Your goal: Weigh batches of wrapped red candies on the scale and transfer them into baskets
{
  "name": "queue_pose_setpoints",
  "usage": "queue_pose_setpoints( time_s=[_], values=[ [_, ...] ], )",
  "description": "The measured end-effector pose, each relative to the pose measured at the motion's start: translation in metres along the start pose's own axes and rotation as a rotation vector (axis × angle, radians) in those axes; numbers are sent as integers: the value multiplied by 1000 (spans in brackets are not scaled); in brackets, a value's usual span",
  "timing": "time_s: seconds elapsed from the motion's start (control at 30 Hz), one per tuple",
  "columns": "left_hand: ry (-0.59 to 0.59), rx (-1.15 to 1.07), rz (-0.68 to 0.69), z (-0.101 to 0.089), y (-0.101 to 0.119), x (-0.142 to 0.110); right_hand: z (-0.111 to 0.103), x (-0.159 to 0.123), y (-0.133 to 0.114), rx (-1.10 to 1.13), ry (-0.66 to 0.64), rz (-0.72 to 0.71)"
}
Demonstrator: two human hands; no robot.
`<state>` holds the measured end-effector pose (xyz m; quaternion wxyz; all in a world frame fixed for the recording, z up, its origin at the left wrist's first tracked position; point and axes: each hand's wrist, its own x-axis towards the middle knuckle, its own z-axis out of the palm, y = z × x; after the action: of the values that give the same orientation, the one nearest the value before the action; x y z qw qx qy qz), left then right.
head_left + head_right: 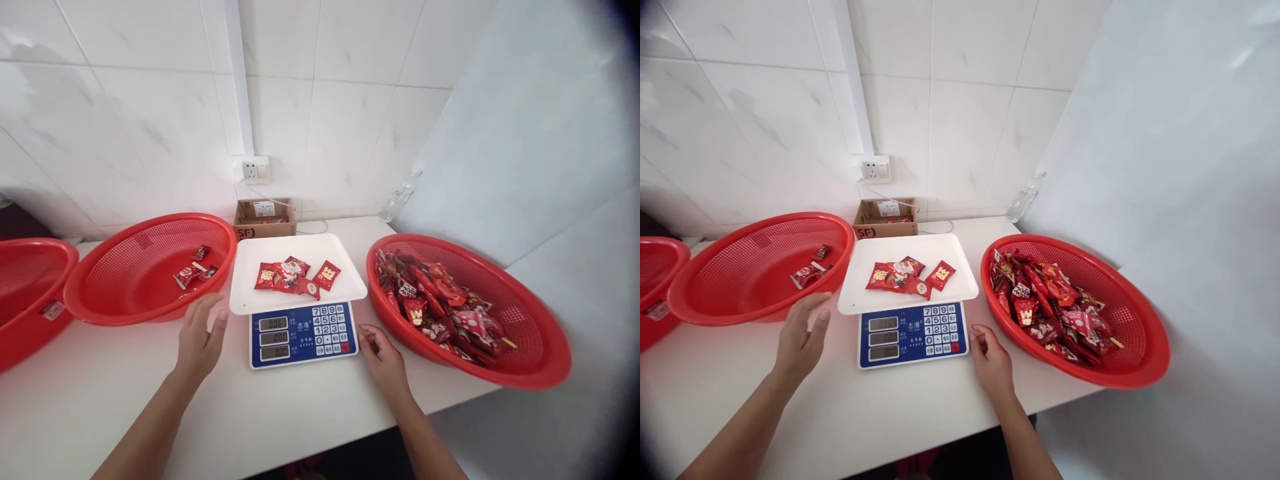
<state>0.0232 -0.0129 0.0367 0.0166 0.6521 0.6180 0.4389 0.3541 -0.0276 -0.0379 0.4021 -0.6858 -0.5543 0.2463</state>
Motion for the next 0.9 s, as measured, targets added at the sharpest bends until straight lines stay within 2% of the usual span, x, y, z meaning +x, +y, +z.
queue_pose_setpoints(
  time_s=[0.07, 0.17, 0.4, 0.5, 0.6, 0.77, 0.9],
  values=[
    [-120, 59, 17, 1, 5, 10, -1, 0, 0, 10, -2, -11],
    [-172, 75, -50, 2, 4, 26, -1, -1, 1, 29, -4, -25],
    [-93, 174, -91, 7, -9, 51, -2, -3, 5, 27, -37, -38],
    [-43, 227, -57, 9, 2, 54, -3, -2, 5, 31, -47, -32],
    [-44, 213, 105, 12, 25, 52, -3, -2, 4, 19, -48, -29],
    [-359, 125, 338, 28, 62, 53, -3, -1, 5, 31, -55, -34],
    [-514, 158, 375, 42, 75, 61, -3, -2, 5, 47, -58, -37]
  ],
)
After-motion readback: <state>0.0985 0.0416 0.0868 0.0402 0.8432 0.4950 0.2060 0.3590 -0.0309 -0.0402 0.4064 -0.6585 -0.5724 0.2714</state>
